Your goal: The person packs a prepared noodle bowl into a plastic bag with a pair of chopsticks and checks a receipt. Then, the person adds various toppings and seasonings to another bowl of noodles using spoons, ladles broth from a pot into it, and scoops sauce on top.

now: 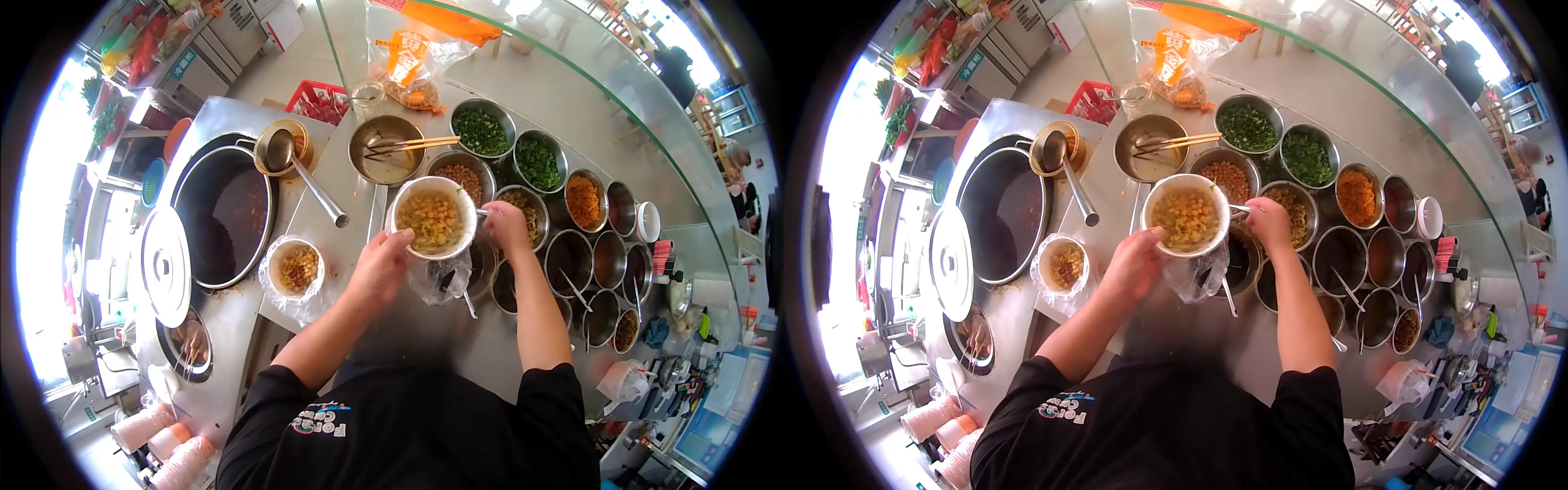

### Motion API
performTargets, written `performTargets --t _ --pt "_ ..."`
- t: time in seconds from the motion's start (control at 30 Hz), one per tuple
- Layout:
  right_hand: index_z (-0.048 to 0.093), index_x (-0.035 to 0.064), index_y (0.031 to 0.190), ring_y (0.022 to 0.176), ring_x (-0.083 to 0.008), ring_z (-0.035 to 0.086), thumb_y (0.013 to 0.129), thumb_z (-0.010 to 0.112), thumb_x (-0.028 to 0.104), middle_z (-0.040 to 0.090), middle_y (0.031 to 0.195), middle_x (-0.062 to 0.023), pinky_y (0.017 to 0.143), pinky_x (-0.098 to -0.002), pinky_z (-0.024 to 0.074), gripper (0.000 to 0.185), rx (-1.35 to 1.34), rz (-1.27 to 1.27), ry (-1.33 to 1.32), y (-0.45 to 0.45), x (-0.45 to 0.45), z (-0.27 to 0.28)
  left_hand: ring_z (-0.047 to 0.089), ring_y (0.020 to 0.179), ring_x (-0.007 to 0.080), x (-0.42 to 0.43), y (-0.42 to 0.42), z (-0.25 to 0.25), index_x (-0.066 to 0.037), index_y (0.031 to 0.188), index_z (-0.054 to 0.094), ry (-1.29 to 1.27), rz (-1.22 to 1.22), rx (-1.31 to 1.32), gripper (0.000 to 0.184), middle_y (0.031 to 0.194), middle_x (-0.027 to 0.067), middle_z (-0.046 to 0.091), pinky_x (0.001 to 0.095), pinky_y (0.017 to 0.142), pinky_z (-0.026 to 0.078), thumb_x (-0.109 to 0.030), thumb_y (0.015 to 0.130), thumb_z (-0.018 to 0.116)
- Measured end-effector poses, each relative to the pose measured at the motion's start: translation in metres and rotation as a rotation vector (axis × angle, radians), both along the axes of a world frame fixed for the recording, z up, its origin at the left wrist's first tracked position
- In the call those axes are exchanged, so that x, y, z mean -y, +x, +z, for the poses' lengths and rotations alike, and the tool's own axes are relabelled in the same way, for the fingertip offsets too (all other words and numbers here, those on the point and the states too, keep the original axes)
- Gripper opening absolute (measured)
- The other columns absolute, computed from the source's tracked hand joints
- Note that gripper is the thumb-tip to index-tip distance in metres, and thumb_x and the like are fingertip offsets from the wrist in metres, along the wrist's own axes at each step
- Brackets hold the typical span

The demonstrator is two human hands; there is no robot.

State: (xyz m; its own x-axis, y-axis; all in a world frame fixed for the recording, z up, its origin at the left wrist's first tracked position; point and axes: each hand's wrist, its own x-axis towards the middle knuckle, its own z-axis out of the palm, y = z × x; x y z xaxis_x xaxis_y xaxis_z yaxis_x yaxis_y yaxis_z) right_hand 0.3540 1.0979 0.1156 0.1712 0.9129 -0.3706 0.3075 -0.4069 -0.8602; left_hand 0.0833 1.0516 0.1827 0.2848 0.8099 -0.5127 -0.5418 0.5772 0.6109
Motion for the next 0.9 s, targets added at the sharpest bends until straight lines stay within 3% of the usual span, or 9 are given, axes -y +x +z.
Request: performTargets --t 0.1,0.4,0.43,0.5,0.6,0.67,0.77,0.83,0.9 --pt "0.065 0.0005 0.104 0.052 -0.0072 0.049 0.091 0.052 0.009 0.062 0.071 -0.0041 0.045 -0.0200 0.0354 0.020 -0.335 -0.192 -0.050 0.013 0.010 0.017 0.061 0.105 0.0210 0.000 -0.009 -0.006 0.007 0.119 0.053 0.012 -0.004 -0.045 0.040 0.114 0.0123 0.063 0.0366 0.094 0.047 -0.021 0.091 0.059" --pt "0.064 0.0024 0.111 0.055 -0.0036 0.045 0.096 0.051 0.010 0.058 0.074 0.0010 0.046 -0.0183 0.0331 0.021 -0.359 -0.266 0.230 0.016 0.054 0.104 0.057 0.107 0.0161 -0.004 0.000 0.009 0.004 0.126 0.050 0.014 -0.005 -0.027 0.047 0.117 0.0084 0.061 0.0299 0.094 0.044 -0.025 0.091 0.061" --pt "0.064 0.0024 0.111 0.055 -0.0036 0.045 0.096 0.051 0.010 0.058 0.074 0.0010 0.046 -0.0183 0.0331 0.021 -0.360 -0.267 0.232 0.016 0.049 0.104 0.058 0.108 0.0181 -0.007 0.006 0.007 0.005 0.125 0.051 0.035 -0.018 -0.031 0.046 0.118 0.0103 0.061 0.0330 0.095 0.044 -0.025 0.092 0.060" --pt "0.066 0.0038 0.109 0.057 -0.0052 0.049 0.096 0.049 0.010 0.058 0.072 0.0002 0.050 -0.0197 0.0378 0.022 0.041 -0.246 0.405 0.019 0.027 0.099 0.059 0.108 0.0201 -0.013 0.016 0.008 0.005 0.123 0.051 0.056 -0.037 -0.037 0.045 0.119 0.0122 0.061 0.0361 0.096 0.045 -0.026 0.092 0.059" --pt "0.066 0.0064 0.108 0.070 -0.0254 0.065 0.093 0.052 0.018 0.067 0.079 -0.0115 0.067 -0.0362 0.0483 0.023 0.437 -0.221 0.383 0.038 -0.036 0.061 0.057 0.108 0.0176 -0.022 0.030 0.012 0.004 0.127 0.048 0.036 -0.088 -0.006 0.051 0.121 0.0096 0.059 0.0328 0.096 0.044 -0.029 0.091 0.061" --pt "0.066 0.0078 0.106 0.089 -0.0336 0.065 0.093 0.050 0.020 0.069 0.094 -0.0149 0.077 -0.0417 0.0500 0.024 0.686 -0.175 0.433 0.046 -0.079 0.031 0.057 0.109 0.0180 -0.026 0.036 0.014 0.004 0.128 0.048 0.034 -0.094 0.004 0.051 0.121 0.0097 0.059 0.0336 0.097 0.044 -0.029 0.091 0.060" --pt "0.066 0.0088 0.107 0.096 -0.0354 0.063 0.092 0.052 0.020 0.068 0.100 -0.0149 0.080 -0.0428 0.0500 0.024 0.701 -0.068 0.280 0.046 -0.118 0.004 0.057 0.111 0.0188 -0.030 0.038 0.020 0.003 0.128 0.047 0.035 -0.099 -0.006 0.050 0.121 0.0097 0.059 0.0359 0.100 0.044 -0.028 0.091 0.060" --pt "0.067 0.0080 0.107 0.090 -0.0318 0.066 0.090 0.052 0.020 0.069 0.096 -0.0148 0.079 -0.0411 0.0501 0.025 0.586 -0.019 0.276 0.045 -0.131 -0.007 0.057 0.108 0.0175 -0.035 0.037 0.014 0.002 0.126 0.049 0.014 -0.082 -0.005 0.047 0.119 0.0088 0.060 0.0343 0.096 0.045 -0.028 0.091 0.060" --pt "0.067 0.0033 0.104 0.069 -0.0246 0.066 0.089 0.051 0.015 0.069 0.084 -0.0143 0.065 -0.0362 0.0502 0.025 0.285 -0.133 0.110 0.045 -0.132 -0.008 0.057 0.105 0.0167 -0.040 0.036 0.004 0.002 0.125 0.050 0.019 -0.061 -0.001 0.046 0.117 0.0083 0.060 0.0333 0.094 0.045 -0.028 0.091 0.060"
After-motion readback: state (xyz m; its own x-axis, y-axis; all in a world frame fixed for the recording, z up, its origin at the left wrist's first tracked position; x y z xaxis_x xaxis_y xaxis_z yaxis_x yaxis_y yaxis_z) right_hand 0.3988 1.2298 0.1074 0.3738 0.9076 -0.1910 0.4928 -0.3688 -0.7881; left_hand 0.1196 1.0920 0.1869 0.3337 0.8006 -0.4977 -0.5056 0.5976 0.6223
